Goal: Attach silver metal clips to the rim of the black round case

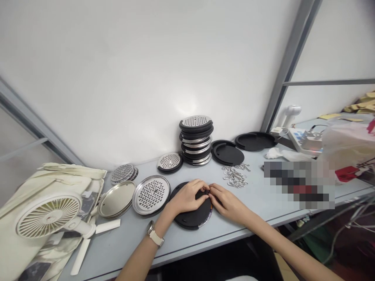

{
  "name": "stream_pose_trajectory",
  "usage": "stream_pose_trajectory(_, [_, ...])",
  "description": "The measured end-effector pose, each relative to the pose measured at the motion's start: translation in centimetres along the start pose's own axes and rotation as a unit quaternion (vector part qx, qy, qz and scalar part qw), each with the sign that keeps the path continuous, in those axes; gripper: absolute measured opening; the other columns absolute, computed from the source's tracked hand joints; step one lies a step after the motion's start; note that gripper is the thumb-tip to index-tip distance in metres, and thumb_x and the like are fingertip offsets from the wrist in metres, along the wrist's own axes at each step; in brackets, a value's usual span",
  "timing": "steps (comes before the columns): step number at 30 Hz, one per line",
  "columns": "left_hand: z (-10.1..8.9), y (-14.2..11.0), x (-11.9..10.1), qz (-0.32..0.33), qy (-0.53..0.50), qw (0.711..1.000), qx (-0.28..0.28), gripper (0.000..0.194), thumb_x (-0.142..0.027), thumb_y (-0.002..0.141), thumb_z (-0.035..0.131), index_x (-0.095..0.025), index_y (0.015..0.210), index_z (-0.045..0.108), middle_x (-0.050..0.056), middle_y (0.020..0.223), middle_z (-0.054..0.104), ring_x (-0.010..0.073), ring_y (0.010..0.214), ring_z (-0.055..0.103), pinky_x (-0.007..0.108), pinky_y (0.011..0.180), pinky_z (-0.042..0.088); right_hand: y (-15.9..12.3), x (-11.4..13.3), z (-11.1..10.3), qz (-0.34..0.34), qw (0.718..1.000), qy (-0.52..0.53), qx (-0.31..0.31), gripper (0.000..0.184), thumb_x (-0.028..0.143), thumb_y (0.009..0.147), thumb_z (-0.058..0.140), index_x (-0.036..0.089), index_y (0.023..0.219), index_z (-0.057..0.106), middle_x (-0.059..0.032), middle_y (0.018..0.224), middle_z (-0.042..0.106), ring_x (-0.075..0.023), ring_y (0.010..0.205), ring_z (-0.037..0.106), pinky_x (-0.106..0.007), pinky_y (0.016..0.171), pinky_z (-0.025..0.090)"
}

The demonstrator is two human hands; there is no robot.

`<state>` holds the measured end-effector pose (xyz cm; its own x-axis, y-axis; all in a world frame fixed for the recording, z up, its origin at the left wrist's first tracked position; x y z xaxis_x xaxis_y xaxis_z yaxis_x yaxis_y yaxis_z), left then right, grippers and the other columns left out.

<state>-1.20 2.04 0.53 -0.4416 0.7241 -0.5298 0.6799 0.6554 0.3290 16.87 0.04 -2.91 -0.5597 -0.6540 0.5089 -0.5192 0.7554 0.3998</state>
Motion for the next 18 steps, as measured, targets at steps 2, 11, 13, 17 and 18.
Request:
stream_pose_trajectory(2, [0.00,0.01,-0.01,-0.003,0.000,1.000,0.000,0.014,-0.014,0.085,0.055,-0.018,0.098,0.054,0.004,0.098,0.059,0.0170,0.093,0.055,0.031,0.086,0.046,-0.02,-0.01,0.05,-0.001,1.000,0.001,0.001,0.019,0.014,0.094,0.037,0.018,0.100,0.055,-0.0068,0.093,0.057,-0.0190,0.084,0.057,-0.032,0.075,0.050])
stream_pose_trajectory(11, [0.02,0.05,0.22,-0.016,0.008,1.000,-0.003,0.009,-0.017,0.084,0.058,-0.018,0.093,0.058,0.003,0.091,0.062,0.0174,0.089,0.056,0.031,0.085,0.045,-0.02,-0.18,0.11,-0.008,1.000,0.011,-0.003,0.021,0.013,0.094,0.037,0.018,0.101,0.057,-0.0076,0.094,0.057,-0.0193,0.085,0.057,-0.034,0.079,0.050])
stream_pose_trajectory(13, [0.04,0.04,0.27,-0.017,0.013,1.000,0.000,0.007,-0.018,0.084,0.058,-0.018,0.091,0.059,0.003,0.091,0.062,0.0179,0.090,0.056,0.032,0.085,0.045,0.01,-0.18,0.10,-0.013,1.000,0.013,-0.005,0.021,0.013,0.094,0.037,0.018,0.100,0.057,-0.0077,0.094,0.057,-0.0193,0.086,0.058,-0.034,0.079,0.051])
stream_pose_trajectory(17, [0.03,0.03,0.28,-0.014,0.009,1.000,0.001,0.007,-0.018,0.084,0.058,-0.018,0.092,0.059,0.004,0.092,0.062,0.0180,0.092,0.055,0.032,0.086,0.044,0.01,-0.22,0.12,-0.012,1.000,0.012,-0.005,0.020,0.014,0.094,0.037,0.019,0.100,0.056,-0.0075,0.094,0.057,-0.0193,0.086,0.058,-0.034,0.079,0.051])
stream_pose_trajectory(18, [0.02,0.04,0.28,-0.015,0.005,1.000,0.001,0.008,-0.018,0.084,0.058,-0.018,0.092,0.059,0.004,0.093,0.061,0.0177,0.091,0.055,0.032,0.086,0.044,0.01,-0.22,0.12,-0.011,1.000,0.012,-0.003,0.020,0.014,0.094,0.037,0.019,0.100,0.056,-0.0074,0.094,0.057,-0.0192,0.086,0.058,-0.034,0.079,0.051])
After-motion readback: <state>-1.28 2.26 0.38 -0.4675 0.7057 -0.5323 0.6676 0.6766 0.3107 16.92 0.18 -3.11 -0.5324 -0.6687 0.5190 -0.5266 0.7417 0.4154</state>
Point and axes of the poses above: each hand's wrist, its own y-axis towards the middle knuckle, its own z-axis out of the palm, x = y × z, the point moved 1 cm from there along y, towards the middle knuckle
